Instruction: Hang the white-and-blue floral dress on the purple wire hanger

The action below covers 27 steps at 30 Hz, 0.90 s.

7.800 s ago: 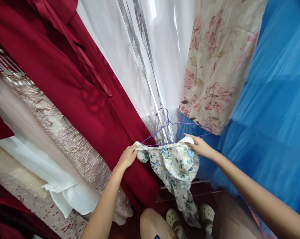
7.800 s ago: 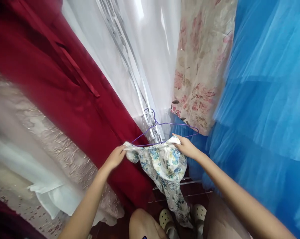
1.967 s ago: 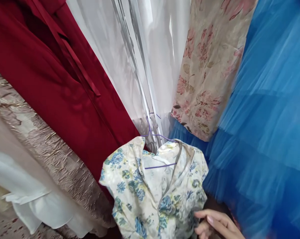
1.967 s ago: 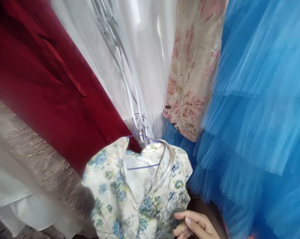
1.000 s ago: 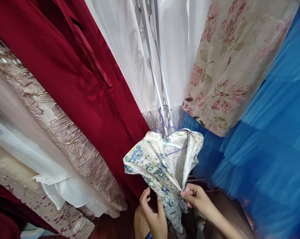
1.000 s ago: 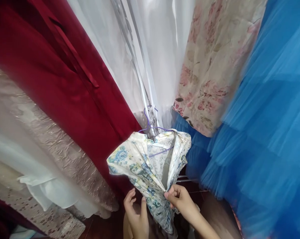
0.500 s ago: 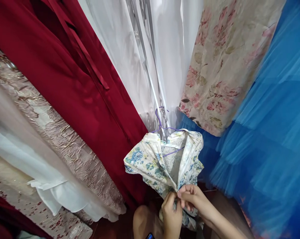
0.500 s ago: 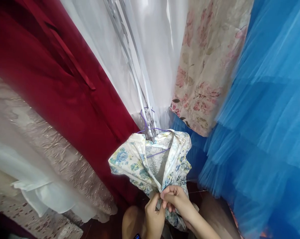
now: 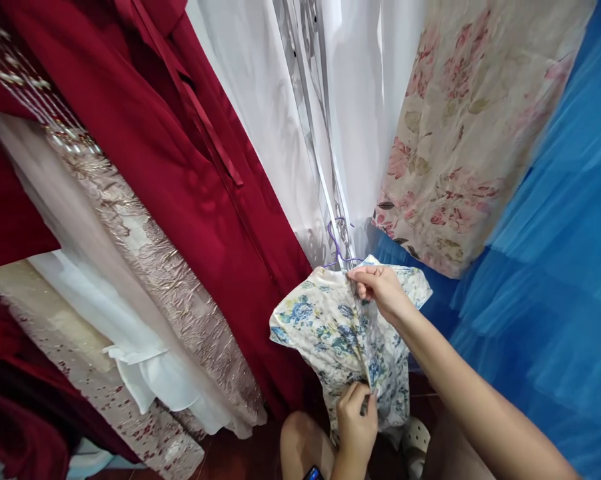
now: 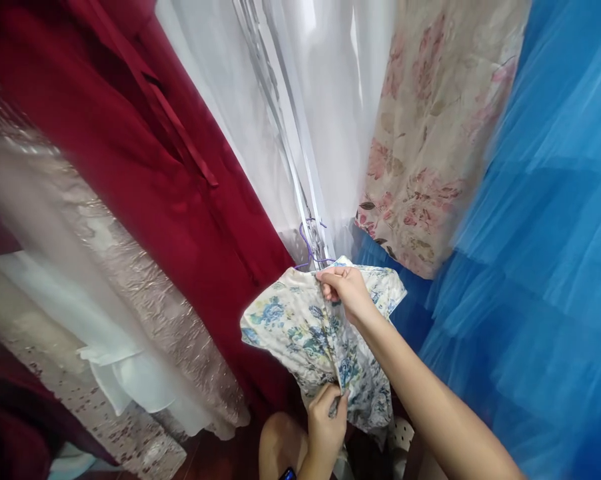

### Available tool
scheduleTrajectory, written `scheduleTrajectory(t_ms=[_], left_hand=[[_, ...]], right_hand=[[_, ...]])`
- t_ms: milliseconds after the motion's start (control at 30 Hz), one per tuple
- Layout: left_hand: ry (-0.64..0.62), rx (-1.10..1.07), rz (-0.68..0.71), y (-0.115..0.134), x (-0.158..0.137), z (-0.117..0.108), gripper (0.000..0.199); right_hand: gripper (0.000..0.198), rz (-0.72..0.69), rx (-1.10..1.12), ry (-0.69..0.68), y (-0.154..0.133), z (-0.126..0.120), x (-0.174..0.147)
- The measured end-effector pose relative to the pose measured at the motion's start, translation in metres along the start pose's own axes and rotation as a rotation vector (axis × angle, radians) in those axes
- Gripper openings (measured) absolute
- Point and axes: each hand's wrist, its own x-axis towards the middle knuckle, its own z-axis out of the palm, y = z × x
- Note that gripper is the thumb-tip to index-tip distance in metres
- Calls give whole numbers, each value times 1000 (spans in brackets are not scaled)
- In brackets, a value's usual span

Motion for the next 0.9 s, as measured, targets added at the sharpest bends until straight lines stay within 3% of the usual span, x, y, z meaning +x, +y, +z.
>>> scheduleTrajectory(t_ms=[167, 267, 333, 400, 467, 633, 767, 900], left_hand=[[60, -122, -54, 11, 24, -18, 8], [188, -230, -50, 33, 69, -50, 25], [263, -281, 24, 51, 109, -73, 34], [226, -259, 106, 66, 147, -92, 38], [144, -191, 161, 78, 176, -104, 29], [125, -151, 212, 94, 203, -111, 18], [338, -282, 106, 85, 211, -129, 18], [594, -423, -22, 38, 220, -155, 20]], right_hand=[[17, -37, -110, -66, -2, -6, -7], [19, -28, -125, -79, 1, -10, -16], [20, -28, -134, -86, 2, -11, -20], [21, -43, -140, -101, 4, -11, -22], [22, -76, -148, -110, 8, -10, -21], [29, -184, -155, -7, 36, -12, -13], [31, -163, -212, 3, 65, -23, -15], [27, -119, -236, -16, 79, -36, -28]])
